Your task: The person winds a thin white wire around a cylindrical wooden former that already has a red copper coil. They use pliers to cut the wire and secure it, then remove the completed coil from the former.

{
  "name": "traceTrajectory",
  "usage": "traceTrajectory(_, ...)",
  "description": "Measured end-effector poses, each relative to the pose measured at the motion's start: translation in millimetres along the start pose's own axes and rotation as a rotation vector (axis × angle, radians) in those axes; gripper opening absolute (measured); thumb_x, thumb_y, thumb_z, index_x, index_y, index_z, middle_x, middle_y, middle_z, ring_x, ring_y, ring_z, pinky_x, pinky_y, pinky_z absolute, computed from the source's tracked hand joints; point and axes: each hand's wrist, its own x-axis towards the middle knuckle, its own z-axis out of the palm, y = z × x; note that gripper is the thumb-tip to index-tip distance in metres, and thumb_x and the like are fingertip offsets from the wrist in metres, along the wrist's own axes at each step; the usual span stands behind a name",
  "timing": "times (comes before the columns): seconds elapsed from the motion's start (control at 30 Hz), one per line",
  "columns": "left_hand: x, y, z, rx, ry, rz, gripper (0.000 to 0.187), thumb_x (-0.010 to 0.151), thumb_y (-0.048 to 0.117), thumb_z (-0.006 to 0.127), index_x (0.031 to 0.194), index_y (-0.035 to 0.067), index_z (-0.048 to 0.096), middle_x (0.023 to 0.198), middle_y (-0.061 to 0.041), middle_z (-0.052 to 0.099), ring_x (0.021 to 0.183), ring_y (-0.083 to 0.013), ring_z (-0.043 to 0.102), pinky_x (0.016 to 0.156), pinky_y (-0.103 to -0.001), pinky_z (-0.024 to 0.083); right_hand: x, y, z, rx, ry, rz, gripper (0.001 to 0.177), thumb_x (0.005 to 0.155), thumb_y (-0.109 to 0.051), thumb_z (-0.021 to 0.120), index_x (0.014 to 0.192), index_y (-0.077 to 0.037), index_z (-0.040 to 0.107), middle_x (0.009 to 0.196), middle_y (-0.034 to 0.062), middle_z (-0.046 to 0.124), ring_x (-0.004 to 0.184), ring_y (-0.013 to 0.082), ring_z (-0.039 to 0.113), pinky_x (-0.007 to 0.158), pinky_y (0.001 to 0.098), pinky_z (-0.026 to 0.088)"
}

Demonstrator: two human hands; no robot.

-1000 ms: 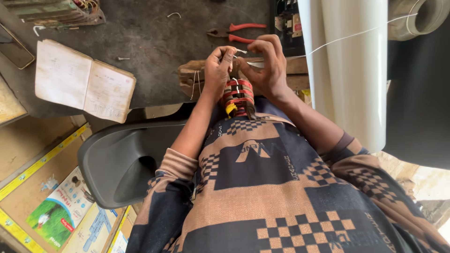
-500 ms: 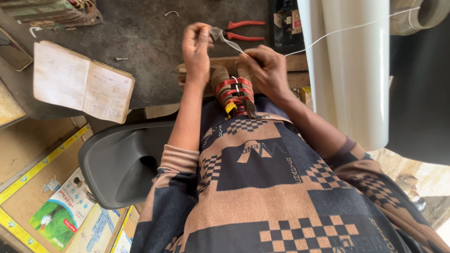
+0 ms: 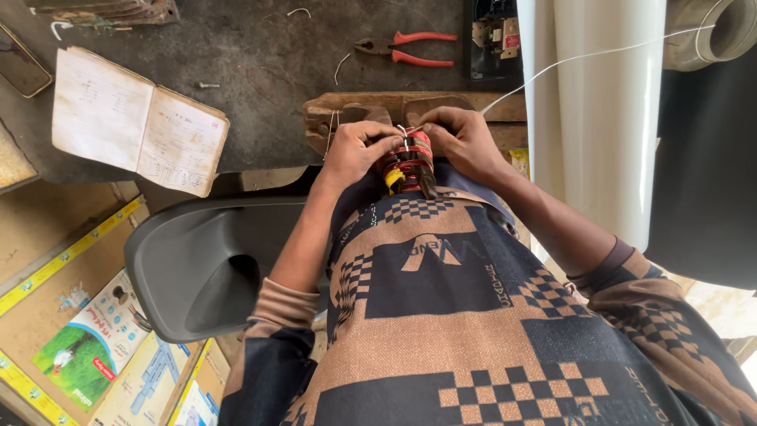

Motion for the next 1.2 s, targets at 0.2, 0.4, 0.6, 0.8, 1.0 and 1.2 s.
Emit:
traceTrajectory(0.2,-7.9,9.4,0.4,0.228,0.010,0.186,0.015,0.099,0.013,0.068,0.110,0.004,0.073,0.104,-0.011,0.074,0.096,-0.0251,0.071,0.088,-0.035,0.055,-4.7,-18.6,-7.0,-0.233,0.033,-0.066,0.023,0.095,-0.014,0.069,0.111,0.001,0.073,0.097,0.0138,0.075,0.086,0.0192,0.071,0.076,0.0344,0.058)
traceTrajectory(0.4,-8.2,26.6,15.7,0.601,0.045,0.218,0.015,0.091,0.013,0.072,0.104,0.005,0.074,0.101,-0.011,0.074,0.100,-0.0327,0.067,0.085,-0.042,0.054,-4.3,-40.8,-9.2,-0.468,0.068,-0.740,0.054,0.080,-0.018,0.080,0.125,0.007,0.063,0.107,0.0239,0.070,0.100,0.0365,0.068,0.088,0.0448,0.055)
traceTrajectory(0.6,-9.8,38.1,7.8,0.455,0.223,0.193,0.009,0.094,0.013,0.072,0.100,0.007,0.076,0.097,-0.009,0.076,0.093,-0.0295,0.071,0.084,-0.039,0.055,3.2,-19.8,-4.2,-0.287,-0.005,-0.393,0.020,0.095,-0.017,0.081,0.109,-0.003,0.079,0.095,0.0089,0.077,0.081,0.0145,0.073,0.068,0.0296,0.059)
traceTrajectory(0.8,-27.5,37.3,7.7,0.440,0.302,0.108,0.019,0.094,0.014,0.072,0.111,0.004,0.069,0.098,-0.008,0.069,0.095,-0.0269,0.068,0.086,-0.038,0.055,2.2,-20.4,-18.6,-0.483,-0.102,-0.361,0.010,0.094,-0.013,0.076,0.098,-0.005,0.079,0.088,0.0090,0.072,0.074,0.0173,0.069,0.062,0.0320,0.058)
traceTrajectory(1.0,-42.2,36.7,17.6,0.546,0.232,0.092,0.024,0.093,0.017,0.076,0.113,0.005,0.070,0.109,-0.009,0.068,0.102,-0.0294,0.063,0.091,-0.040,0.052,6.4,-26.2,-7.8,-0.689,-0.334,-0.393,0.019,0.087,-0.018,0.077,0.101,-0.007,0.081,0.084,0.0121,0.069,0.068,0.0259,0.067,0.062,0.0417,0.055)
traceTrajectory(1.2,-59.5,34.4,32.7,0.545,0.251,0.120,0.042,0.080,0.020,0.084,0.116,0.006,0.068,0.121,-0.010,0.062,0.111,-0.0319,0.058,0.099,-0.042,0.050,50.6,-13.9,6.9,-0.566,-0.656,0.034,0.026,0.088,-0.025,0.072,0.111,-0.016,0.080,0.079,0.0016,0.070,0.065,0.0177,0.064,0.063,0.0371,0.052)
